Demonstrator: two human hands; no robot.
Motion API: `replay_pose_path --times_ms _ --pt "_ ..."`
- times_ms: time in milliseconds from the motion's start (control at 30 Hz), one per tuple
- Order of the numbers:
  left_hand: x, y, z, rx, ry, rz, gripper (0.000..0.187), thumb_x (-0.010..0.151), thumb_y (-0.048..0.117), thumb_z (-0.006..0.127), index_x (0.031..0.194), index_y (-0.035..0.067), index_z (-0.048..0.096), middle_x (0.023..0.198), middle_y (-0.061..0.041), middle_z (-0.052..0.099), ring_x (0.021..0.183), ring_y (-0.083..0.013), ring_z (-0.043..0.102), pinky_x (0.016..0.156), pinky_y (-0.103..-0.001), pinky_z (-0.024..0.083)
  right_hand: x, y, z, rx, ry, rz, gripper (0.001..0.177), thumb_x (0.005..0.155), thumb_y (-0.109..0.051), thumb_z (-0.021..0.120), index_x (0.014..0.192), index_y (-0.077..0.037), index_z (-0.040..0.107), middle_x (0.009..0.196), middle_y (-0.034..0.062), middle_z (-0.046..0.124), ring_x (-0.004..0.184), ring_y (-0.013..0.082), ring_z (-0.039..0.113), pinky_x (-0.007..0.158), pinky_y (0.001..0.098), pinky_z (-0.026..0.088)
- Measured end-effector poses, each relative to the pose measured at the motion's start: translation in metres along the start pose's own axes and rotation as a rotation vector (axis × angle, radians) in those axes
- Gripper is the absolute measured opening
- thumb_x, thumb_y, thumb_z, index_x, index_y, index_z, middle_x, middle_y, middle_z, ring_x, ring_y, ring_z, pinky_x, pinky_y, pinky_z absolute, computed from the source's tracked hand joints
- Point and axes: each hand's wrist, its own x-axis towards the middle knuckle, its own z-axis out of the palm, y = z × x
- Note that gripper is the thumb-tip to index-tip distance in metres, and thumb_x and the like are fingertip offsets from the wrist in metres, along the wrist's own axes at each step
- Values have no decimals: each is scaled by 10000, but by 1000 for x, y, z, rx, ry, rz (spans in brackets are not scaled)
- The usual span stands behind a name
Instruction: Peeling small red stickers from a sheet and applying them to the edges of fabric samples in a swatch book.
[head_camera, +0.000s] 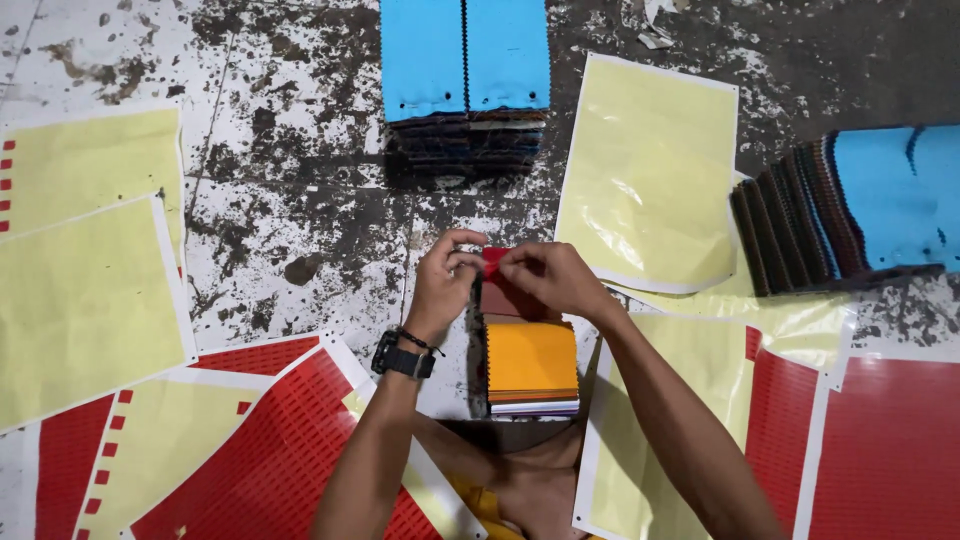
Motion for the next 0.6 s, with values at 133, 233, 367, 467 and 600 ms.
replay_pose_path --times_ms 133,233,367,467,600 --pt "-1 1 4 8 -12 9 480 821 -175 420 1177 42 658 1219 -205 655 932 -278 728 812 -422 585 3 6 3 7 1 40 196 932 -199 702 1055 -69 781 842 164 785 819 318 754 785 442 587" --pt "-1 -3 1 140 -28 39 490 818 -163 454 1213 54 647 1256 -212 634 953 -352 741 820 -473 570 7 13 7 -60 17 39 197 948 -200 682 1060 -61 764 851 193 771 839 381 749 764 463 582" --pt "-3 -18 -7 751 32 48 425 882 46 504 1253 208 633 1211 -21 612 1160 -267 586 1025 -565 263 16 19 13 -152 32 60 193 975 -214 640 1031 -70 756 845 165 767 869 379 745 773 470 583" --pt "-7 -26 -11 880 45 113 362 898 36 500 1173 207 662 1136 0 583 1168 -250 538 1022 -568 280 21 23 15 -187 22 81 200 976 -215 624 1031 -74 755 863 161 770 898 386 742 792 481 585" --pt "-1 -64 -9 1156 39 310 322 883 112 581 1115 309 687 1097 71 539 1143 -191 508 977 -498 341 27 35 25 -282 22 109 200 976 -236 617 1040 -98 747 880 142 767 925 366 741 798 470 593"
